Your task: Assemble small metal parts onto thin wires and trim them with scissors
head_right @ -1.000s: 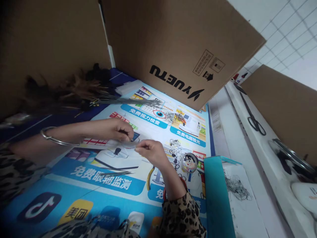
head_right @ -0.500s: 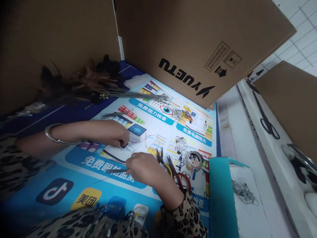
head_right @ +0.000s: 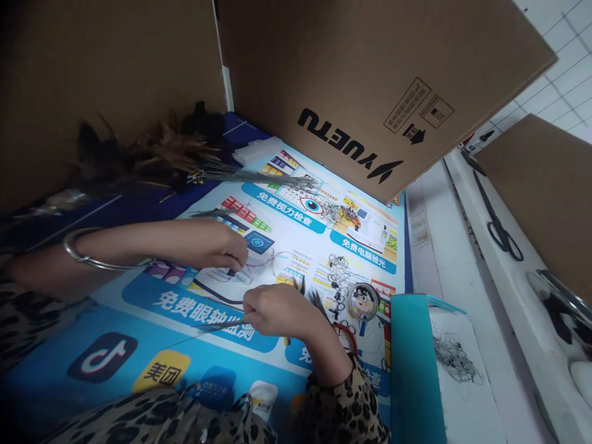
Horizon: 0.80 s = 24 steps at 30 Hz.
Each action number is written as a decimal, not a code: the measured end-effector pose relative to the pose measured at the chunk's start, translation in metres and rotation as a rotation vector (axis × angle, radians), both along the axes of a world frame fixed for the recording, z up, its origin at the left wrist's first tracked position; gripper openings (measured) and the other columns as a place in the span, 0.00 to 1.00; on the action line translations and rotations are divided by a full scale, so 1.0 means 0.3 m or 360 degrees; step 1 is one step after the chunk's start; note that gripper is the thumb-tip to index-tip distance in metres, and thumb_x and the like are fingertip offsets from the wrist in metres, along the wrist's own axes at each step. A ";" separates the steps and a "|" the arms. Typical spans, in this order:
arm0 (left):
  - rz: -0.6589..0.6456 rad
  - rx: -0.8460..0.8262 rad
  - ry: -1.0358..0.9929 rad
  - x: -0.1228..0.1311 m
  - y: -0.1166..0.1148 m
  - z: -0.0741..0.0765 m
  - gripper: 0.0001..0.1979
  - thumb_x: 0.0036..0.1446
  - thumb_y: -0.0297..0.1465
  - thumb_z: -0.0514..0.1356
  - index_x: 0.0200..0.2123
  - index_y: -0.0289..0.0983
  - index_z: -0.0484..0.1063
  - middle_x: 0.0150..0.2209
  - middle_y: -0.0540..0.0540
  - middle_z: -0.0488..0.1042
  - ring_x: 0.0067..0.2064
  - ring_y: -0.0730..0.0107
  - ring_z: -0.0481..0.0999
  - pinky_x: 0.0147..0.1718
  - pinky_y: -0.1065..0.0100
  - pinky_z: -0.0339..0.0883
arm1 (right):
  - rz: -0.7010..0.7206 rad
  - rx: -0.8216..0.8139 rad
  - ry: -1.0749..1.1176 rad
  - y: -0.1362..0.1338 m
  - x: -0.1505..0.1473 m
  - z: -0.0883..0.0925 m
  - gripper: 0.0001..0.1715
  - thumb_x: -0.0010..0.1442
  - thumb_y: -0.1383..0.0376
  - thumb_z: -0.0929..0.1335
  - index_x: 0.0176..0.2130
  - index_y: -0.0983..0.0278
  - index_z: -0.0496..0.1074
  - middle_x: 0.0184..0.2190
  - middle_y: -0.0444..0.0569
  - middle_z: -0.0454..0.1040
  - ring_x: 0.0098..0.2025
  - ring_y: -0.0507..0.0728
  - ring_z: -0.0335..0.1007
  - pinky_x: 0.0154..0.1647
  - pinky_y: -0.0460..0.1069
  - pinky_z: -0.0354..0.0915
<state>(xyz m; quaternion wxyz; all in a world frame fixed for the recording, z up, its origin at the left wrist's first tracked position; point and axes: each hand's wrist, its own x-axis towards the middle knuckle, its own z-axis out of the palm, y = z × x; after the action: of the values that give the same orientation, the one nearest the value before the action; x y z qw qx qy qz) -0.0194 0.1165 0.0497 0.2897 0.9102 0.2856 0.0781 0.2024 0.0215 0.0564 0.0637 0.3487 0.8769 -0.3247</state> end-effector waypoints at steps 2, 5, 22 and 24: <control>-0.0211 -0.0288 -0.0038 0.021 -0.010 0.003 0.08 0.57 0.32 0.61 0.28 0.42 0.80 0.26 0.50 0.79 0.26 0.68 0.72 0.28 0.70 0.57 | -0.0105 -0.0018 0.0023 0.013 0.014 0.009 0.07 0.64 0.67 0.66 0.32 0.63 0.69 0.30 0.43 0.73 0.31 0.52 0.65 0.31 0.46 0.54; -0.0307 -0.0536 -0.0113 0.046 -0.017 -0.011 0.09 0.59 0.32 0.59 0.31 0.42 0.80 0.29 0.50 0.80 0.30 0.67 0.74 0.30 0.71 0.59 | -0.0235 -0.0003 0.0077 0.029 0.034 0.016 0.06 0.63 0.68 0.66 0.32 0.62 0.68 0.29 0.42 0.71 0.31 0.52 0.64 0.31 0.46 0.53; -0.0200 0.0902 0.0169 0.236 0.008 0.006 0.09 0.54 0.19 0.59 0.29 0.38 0.76 0.29 0.43 0.78 0.34 0.57 0.75 0.32 0.62 0.57 | -0.0837 0.0586 -0.0164 0.092 0.137 0.054 0.07 0.65 0.68 0.66 0.38 0.60 0.75 0.39 0.45 0.79 0.43 0.55 0.72 0.40 0.46 0.58; -0.0220 0.0998 0.0114 0.265 0.021 -0.006 0.08 0.54 0.19 0.61 0.30 0.38 0.76 0.29 0.44 0.77 0.37 0.56 0.74 0.35 0.61 0.59 | -0.0861 0.0674 -0.0331 0.103 0.146 0.039 0.09 0.66 0.67 0.65 0.38 0.60 0.76 0.39 0.47 0.79 0.44 0.56 0.72 0.41 0.47 0.59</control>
<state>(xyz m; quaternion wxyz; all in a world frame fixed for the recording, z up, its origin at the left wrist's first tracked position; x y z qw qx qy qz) 0.0601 0.1228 0.0480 -0.0105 0.9745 0.1952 0.1103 0.2461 0.0526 0.0681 -0.0093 0.6049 0.7895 -0.1035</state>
